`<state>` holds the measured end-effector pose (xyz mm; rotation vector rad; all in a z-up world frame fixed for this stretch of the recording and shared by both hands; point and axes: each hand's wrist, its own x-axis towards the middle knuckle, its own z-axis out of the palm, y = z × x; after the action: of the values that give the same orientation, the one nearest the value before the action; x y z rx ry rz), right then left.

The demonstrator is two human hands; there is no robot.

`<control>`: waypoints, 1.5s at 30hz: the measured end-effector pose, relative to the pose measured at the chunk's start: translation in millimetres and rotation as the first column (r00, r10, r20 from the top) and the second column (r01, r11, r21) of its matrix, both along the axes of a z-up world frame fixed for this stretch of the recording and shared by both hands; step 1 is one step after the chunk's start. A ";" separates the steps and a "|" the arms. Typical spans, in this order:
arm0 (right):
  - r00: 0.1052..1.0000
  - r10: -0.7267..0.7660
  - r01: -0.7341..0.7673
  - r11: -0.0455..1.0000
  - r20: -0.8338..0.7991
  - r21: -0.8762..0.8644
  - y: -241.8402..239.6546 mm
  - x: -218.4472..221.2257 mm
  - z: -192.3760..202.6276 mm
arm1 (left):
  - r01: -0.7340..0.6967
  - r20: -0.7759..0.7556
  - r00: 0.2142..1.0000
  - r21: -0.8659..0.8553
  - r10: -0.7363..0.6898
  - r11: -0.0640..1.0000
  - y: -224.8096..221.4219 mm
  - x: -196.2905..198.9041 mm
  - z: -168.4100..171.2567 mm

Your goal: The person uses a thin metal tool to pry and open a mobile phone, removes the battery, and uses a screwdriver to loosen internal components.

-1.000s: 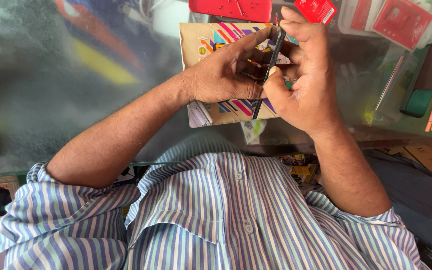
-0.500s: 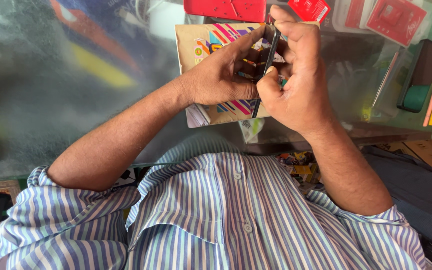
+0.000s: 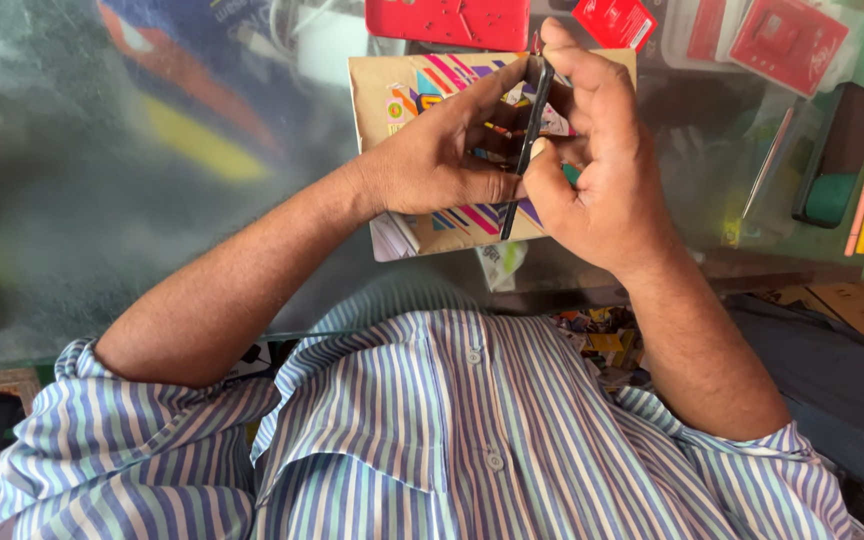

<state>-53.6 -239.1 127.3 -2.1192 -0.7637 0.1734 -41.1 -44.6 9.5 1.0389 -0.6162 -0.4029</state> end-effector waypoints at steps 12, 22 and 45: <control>0.999 0.022 -0.020 0.998 -0.025 0.051 -14.3 2.3 -6.4 | 0.257 -0.034 0.962 -0.229 -0.272 0.939 20.2 7.8 13.3; 0.991 -0.070 0.091 0.976 -0.112 0.200 -29.1 -0.2 -8.8 | 0.277 -0.256 0.921 -0.097 -0.293 0.956 19.8 6.6 19.4; 0.953 -0.299 0.298 0.954 0.053 0.038 -24.2 -19.6 -10.0 | -0.256 -0.091 0.964 -0.071 0.250 0.964 -0.1 -1.1 11.2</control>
<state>-73.2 -263.3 117.3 -2.1899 -0.4660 -0.0624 -42.2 -44.7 20.7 1.0025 -0.4171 -0.1923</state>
